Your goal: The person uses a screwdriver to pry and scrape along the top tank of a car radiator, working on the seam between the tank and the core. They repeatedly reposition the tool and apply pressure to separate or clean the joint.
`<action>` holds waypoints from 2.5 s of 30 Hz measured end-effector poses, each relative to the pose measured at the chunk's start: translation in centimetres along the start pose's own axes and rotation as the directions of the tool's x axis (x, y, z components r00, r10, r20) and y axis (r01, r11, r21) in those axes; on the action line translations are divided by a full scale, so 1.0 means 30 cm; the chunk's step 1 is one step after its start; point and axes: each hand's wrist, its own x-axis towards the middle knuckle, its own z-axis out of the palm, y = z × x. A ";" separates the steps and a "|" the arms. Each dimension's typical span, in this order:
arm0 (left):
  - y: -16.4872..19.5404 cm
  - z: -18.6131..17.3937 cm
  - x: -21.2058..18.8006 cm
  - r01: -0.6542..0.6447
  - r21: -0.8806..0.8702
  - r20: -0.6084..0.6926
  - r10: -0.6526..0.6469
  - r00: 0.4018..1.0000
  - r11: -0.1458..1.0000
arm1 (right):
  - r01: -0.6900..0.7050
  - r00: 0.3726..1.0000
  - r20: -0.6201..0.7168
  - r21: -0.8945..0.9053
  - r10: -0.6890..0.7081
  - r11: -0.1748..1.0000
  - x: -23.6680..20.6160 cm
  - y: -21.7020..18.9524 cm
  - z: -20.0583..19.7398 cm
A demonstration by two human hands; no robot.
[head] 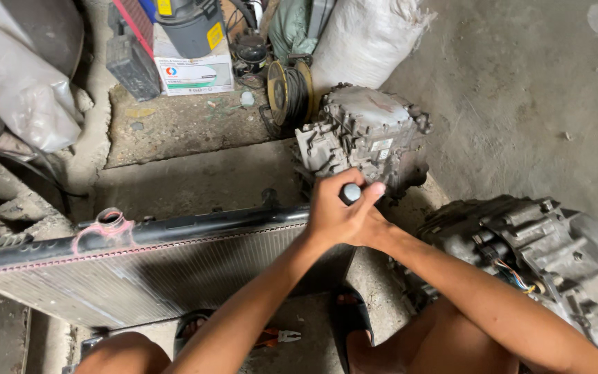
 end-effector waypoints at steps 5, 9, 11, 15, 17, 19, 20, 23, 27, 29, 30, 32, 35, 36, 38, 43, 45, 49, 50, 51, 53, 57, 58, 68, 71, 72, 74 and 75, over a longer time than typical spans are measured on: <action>0.020 0.051 -0.058 -0.061 0.091 -0.018 0.063 0.998 0.994 | 0.281 0.952 -0.127 -0.004 -0.279 0.960 -0.053 -0.091 -0.015; 0.042 0.068 -0.149 -0.323 0.125 -0.005 0.326 0.945 0.938 | 0.260 0.903 -0.072 -0.694 -0.424 0.672 -0.079 -0.218 -0.055; 0.052 0.077 -0.208 -0.388 0.135 0.033 0.387 0.921 0.912 | 0.145 0.979 0.020 -0.764 -0.202 0.628 -0.053 -0.273 -0.077; 0.034 0.111 -0.290 -0.449 0.177 0.178 0.420 0.890 0.876 | 0.133 0.982 0.019 -0.770 -0.186 0.624 -0.042 -0.323 -0.081; 0.011 0.130 -0.307 -0.523 0.202 0.185 0.492 0.851 0.828 | 0.127 0.987 0.035 -0.775 -0.159 0.619 -0.049 -0.319 -0.081; -0.009 0.151 -0.319 -0.541 0.169 0.205 0.508 0.837 0.824 | 0.168 0.975 0.044 -0.788 -0.219 0.592 -0.055 -0.308 -0.084; -0.016 0.156 -0.324 -0.547 0.153 0.217 0.512 0.831 0.823 | 0.189 0.968 0.048 -0.791 -0.248 0.582 -0.057 -0.304 -0.084; -0.029 0.163 -0.330 -0.565 0.207 0.166 0.541 0.825 0.798 | 0.212 0.957 0.044 -0.782 -0.288 0.586 -0.060 -0.298 -0.091; -0.011 0.165 -0.331 -0.537 0.262 0.136 0.520 0.843 0.802 | 0.207 0.957 0.037 -0.782 -0.287 0.589 -0.067 -0.311 -0.088; 0.001 0.160 -0.328 -0.545 0.269 0.131 0.530 0.837 0.794 | 0.214 0.955 0.036 -0.773 -0.295 0.597 -0.069 -0.316 -0.084; 0.005 0.154 -0.325 -0.549 0.268 0.123 0.537 0.834 0.792 | 0.211 0.956 0.037 -0.775 -0.290 0.595 -0.071 -0.317 -0.082; 0.011 0.140 -0.322 -0.552 0.263 0.104 0.545 0.832 0.791 | 0.204 0.961 0.042 -0.777 -0.275 0.596 -0.073 -0.315 -0.079; 0.014 0.124 -0.320 -0.511 0.224 0.124 0.496 0.860 0.830 | 0.224 0.939 0.009 -0.777 -0.344 0.589 -0.074 -0.311 -0.078; 0.016 0.122 -0.320 -0.510 0.228 0.126 0.495 0.860 0.829 | 0.228 0.939 0.010 -0.768 -0.345 0.598 -0.074 -0.311 -0.079; 0.022 0.125 -0.322 -0.509 0.241 0.120 0.495 0.861 0.826 | 0.245 0.937 0.022 -0.753 -0.348 0.610 -0.078 -0.313 -0.081; 0.026 0.131 -0.328 -0.549 0.213 0.131 0.533 0.836 0.808 | 0.222 0.950 0.032 -0.766 -0.310 0.603 -0.080 -0.324 -0.084; 0.024 0.130 -0.334 -0.534 0.209 0.125 0.519 0.845 0.819 | 0.229 0.948 0.032 -0.762 -0.318 0.605 -0.078 -0.323 -0.079; 0.007 0.127 -0.321 -0.475 0.173 0.084 0.468 0.880 0.863 | 0.186 0.964 0.023 -0.769 -0.265 0.611 -0.064 -0.303 -0.071; 0.006 0.125 -0.315 -0.450 0.156 0.074 0.444 0.893 0.879 | 0.164 0.972 0.021 -0.774 -0.234 0.611 -0.062 -0.297 -0.067; 0.008 0.124 -0.308 -0.430 0.154 0.056 0.427 0.902 0.889 | 0.156 0.973 0.016 -0.777 -0.229 0.610 -0.060 -0.290 -0.064; 0.015 0.119 -0.282 -0.397 0.151 0.020 0.399 0.917 0.905 | 0.139 0.975 0.003 -0.787 -0.221 0.602 -0.052 -0.276 -0.063; 0.052 0.134 -0.201 -0.349 0.174 0.019 0.351 0.936 0.921 | 0.227 0.937 -0.026 -0.712 -0.348 0.665 -0.035 -0.242 -0.073; 0.057 0.144 -0.168 -0.326 0.186 0.027 0.327 0.945 0.927 | 0.217 0.942 -0.033 -0.699 -0.334 0.682 -0.042 -0.231 -0.070; -0.032 0.033 0.087 0.264 -0.122 -0.222 -0.285 0.932 0.957 | 0.081 0.995 0.025 -0.750 -0.095 0.657 -0.022 -0.172 -0.036; -0.075 -0.014 0.121 0.220 -0.017 -0.350 -0.212 0.913 0.975 | 0.025 0.998 -0.020 -0.750 -0.060 0.661 -0.036 -0.205 -0.028; -0.081 -0.015 0.119 0.206 -0.026 -0.357 -0.201 0.912 0.978 | 0.034 0.997 -0.017 -0.753 -0.070 0.657 -0.039 -0.218 -0.028; -0.088 -0.018 0.114 0.170 -0.042 -0.363 -0.173 0.915 0.985 | 0.043 0.996 -0.023 -0.759 -0.092 0.650 -0.048 -0.241 -0.027; -0.089 -0.016 0.109 0.170 -0.030 -0.365 -0.170 0.916 0.985 | 0.055 0.993 -0.027 -0.759 -0.116 0.649 -0.051 -0.250 -0.028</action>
